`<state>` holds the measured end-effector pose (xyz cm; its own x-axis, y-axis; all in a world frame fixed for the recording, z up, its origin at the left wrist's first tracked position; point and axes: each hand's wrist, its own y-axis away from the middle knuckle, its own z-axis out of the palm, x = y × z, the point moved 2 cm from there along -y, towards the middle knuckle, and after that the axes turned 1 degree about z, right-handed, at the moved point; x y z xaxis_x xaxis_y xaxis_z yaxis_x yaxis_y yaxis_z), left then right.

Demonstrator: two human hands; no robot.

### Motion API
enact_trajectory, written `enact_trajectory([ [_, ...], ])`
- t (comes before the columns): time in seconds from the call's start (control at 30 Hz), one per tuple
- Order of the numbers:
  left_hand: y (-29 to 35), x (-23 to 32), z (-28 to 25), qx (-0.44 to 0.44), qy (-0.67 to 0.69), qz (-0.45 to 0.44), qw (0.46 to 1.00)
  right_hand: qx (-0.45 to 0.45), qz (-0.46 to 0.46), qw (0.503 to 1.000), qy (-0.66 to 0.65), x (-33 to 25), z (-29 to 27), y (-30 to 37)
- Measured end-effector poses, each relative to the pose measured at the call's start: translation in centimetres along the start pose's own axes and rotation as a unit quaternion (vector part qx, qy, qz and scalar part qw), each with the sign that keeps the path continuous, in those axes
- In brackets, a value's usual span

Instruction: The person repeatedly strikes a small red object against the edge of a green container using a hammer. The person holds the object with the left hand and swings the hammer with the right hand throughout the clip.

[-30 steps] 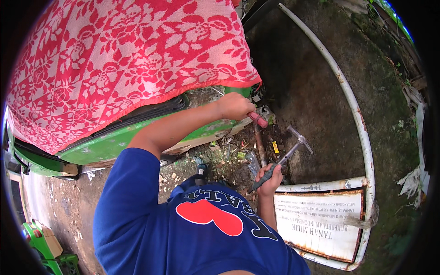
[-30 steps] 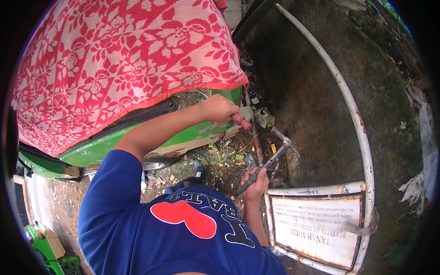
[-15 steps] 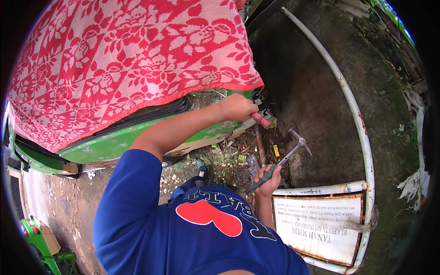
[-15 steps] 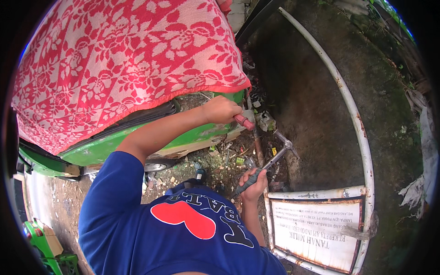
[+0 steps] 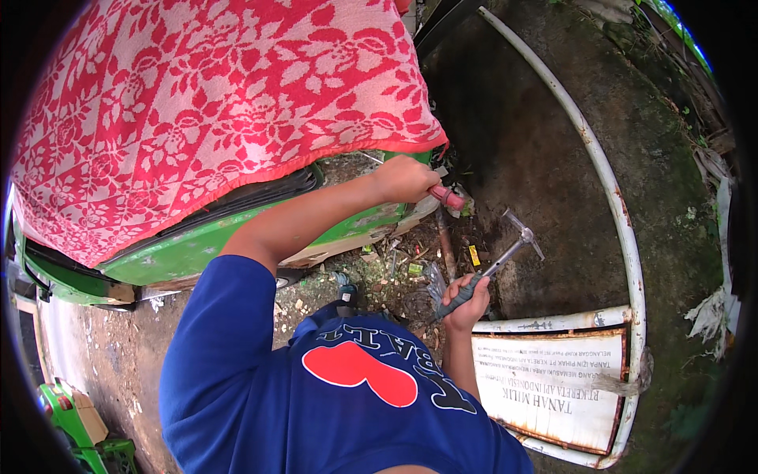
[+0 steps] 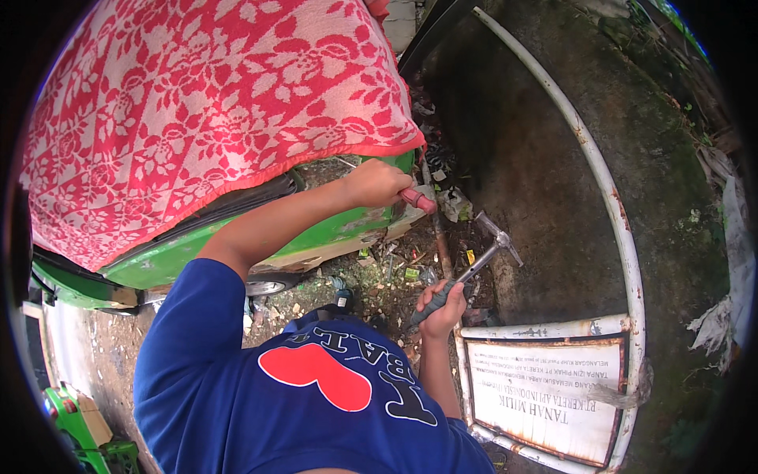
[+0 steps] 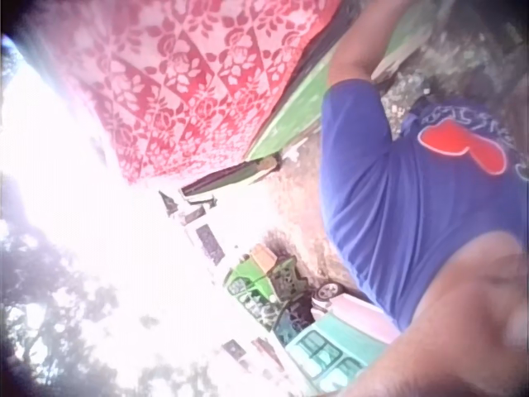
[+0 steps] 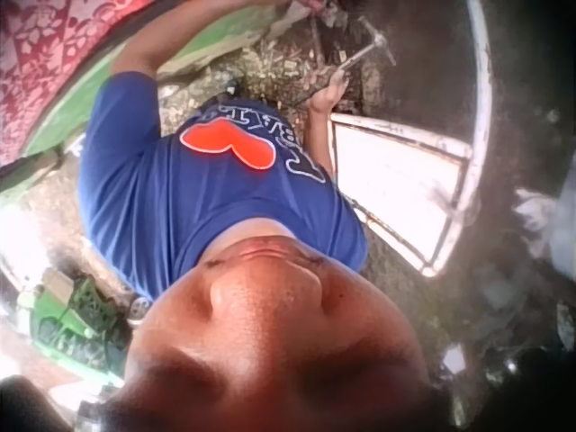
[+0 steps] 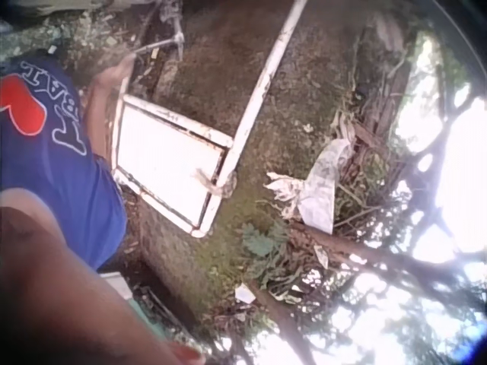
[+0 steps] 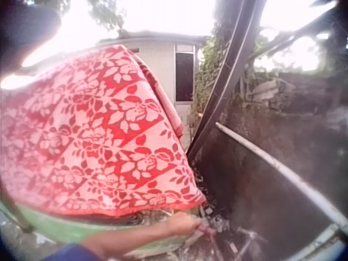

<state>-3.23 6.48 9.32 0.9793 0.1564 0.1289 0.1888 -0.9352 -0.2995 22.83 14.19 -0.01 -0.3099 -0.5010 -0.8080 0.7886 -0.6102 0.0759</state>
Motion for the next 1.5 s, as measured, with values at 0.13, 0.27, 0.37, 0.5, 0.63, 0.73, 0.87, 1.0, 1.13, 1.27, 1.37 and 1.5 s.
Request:
enact_trajectory([
  [0.13,-0.4,-0.6,-0.2,-0.015,-0.007,-0.015,1.0,-0.031,0.035,0.995,0.083,0.9,0.4,-0.7],
  [0.27,0.0,-0.2,-0.2,-0.004,-0.006,-0.013,1.0,-0.012,-0.002,1.0,-0.028,1.0,-0.4,-0.6],
  [0.37,-0.1,-0.2,0.4,-0.006,-0.004,-0.016,1.0,-0.031,0.048,0.995,0.081,0.9,0.1,-0.6],
  [0.5,0.1,-0.4,0.4,-0.005,-0.012,-0.017,1.0,-0.009,-0.027,0.999,-0.044,-0.1,-0.7,-1.0],
  [0.63,0.9,-0.5,0.8,-0.021,-0.019,-0.019,0.999,-0.045,0.05,0.996,0.067,1.4,-0.6,-1.4],
  [0.73,0.4,-0.4,0.3,-0.013,-0.023,-0.015,1.0,-0.013,-0.008,0.999,-0.051,0.2,-0.9,-1.3],
  [0.87,0.9,-0.9,1.2,-0.016,-0.019,-0.019,1.0,-0.047,0.057,0.994,0.082,0.7,-0.4,-0.9],
  [1.0,0.8,-0.7,0.6,-0.003,-0.02,-0.011,1.0,-0.018,-0.011,0.999,-0.046,-0.4,-0.4,-1.4],
  [1.13,1.8,-0.6,0.7,-0.032,-0.022,-0.017,0.999,-0.054,0.04,0.996,0.051,1.0,-0.2,-1.7],
  [1.27,1.2,-0.9,0.0,-0.001,-0.023,-0.02,1.0,-0.053,0.04,0.998,0.0,0.4,-0.5,-1.3],
  [1.37,1.7,-1.0,0.2,0.016,-0.003,-0.025,1.0,-0.089,0.106,0.98,0.144,2.1,-0.4,-0.7],
  [1.5,3.0,-0.9,-0.4,0.022,-0.012,-0.014,1.0,-0.049,0.062,0.995,0.054,0.6,0.0,-0.9],
])
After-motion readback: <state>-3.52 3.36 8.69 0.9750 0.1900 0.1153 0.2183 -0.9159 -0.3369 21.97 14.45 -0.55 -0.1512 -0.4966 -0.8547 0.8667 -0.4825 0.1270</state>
